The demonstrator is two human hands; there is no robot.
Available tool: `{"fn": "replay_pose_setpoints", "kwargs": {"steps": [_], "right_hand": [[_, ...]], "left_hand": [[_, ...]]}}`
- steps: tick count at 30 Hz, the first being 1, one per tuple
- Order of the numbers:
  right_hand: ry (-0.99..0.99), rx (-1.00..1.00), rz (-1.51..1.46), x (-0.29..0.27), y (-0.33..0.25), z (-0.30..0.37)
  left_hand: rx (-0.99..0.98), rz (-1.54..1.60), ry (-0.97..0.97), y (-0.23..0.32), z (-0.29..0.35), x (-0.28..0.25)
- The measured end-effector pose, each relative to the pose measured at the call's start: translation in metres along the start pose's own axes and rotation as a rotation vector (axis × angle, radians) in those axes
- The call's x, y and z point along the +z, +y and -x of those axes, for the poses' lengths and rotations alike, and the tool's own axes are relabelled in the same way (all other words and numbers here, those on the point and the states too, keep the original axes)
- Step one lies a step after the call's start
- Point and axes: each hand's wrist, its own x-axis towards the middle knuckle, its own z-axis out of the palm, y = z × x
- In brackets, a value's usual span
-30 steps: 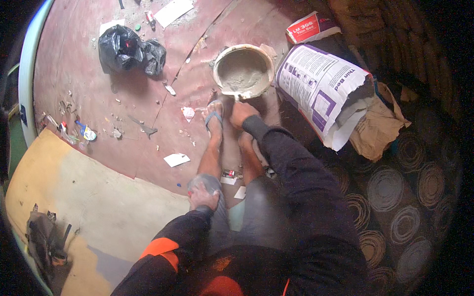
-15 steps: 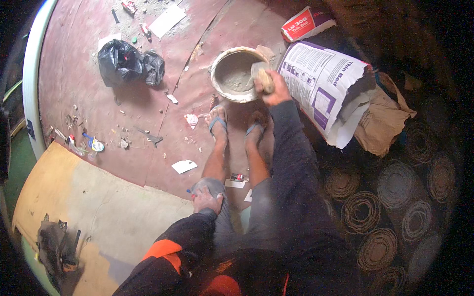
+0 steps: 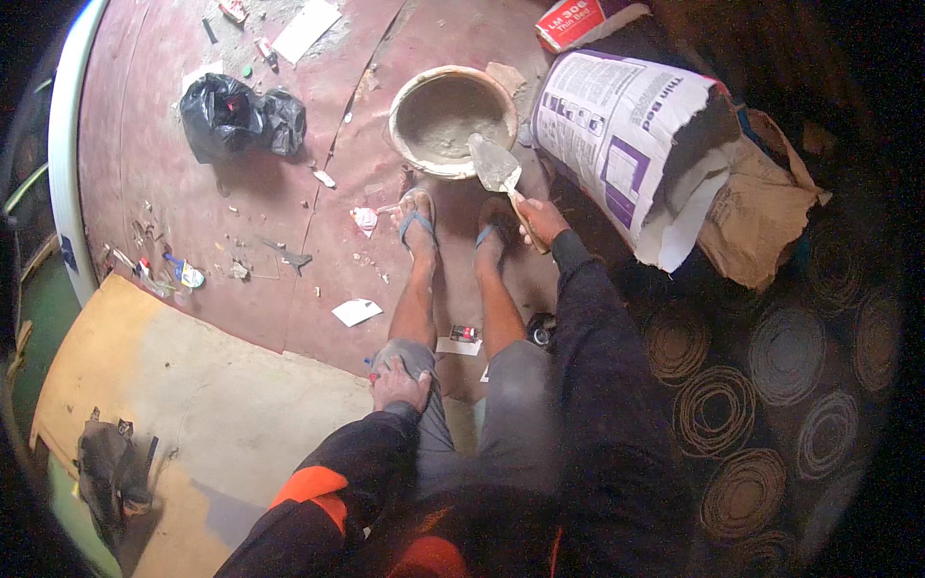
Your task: The person scoops white powder from a bag into a bucket using a trowel and then stirs the mixture inside the bucket.
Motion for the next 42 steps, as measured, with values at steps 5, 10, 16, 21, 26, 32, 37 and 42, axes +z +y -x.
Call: {"fn": "replay_pose_setpoints", "kwargs": {"steps": [5,10,16,21,26,32,37,42], "right_hand": [[0.074,-0.014,0.144,-0.024,0.026,0.051],[0.123,-0.023,0.185,-0.039,0.044,0.146],[0.461,-0.595,0.189,-0.058,0.051,0.276],[1.004,-0.622,0.545,-0.114,0.019,0.277],[1.092,-0.357,0.739,-0.154,-0.028,0.185],[1.085,-0.326,0.684,-0.164,-0.06,0.063],[1.038,-0.523,0.734,-0.157,-0.03,0.064],[1.011,-0.337,0.668,-0.154,-0.014,0.073]], "left_hand": [[0.017,-0.013,0.117,0.013,0.004,0.006],[0.01,-0.028,0.166,0.017,0.008,0.011],[0.007,-0.089,0.217,0.022,0.001,0.025],[0.024,-0.152,0.217,0.029,0.001,0.018],[-0.019,-0.235,0.249,0.039,0.006,0.018],[-0.042,-0.29,0.235,0.041,0.002,0.023],[-0.026,-0.316,0.252,0.041,-0.001,0.022],[-0.033,-0.333,0.249,0.04,-0.005,0.02]]}}
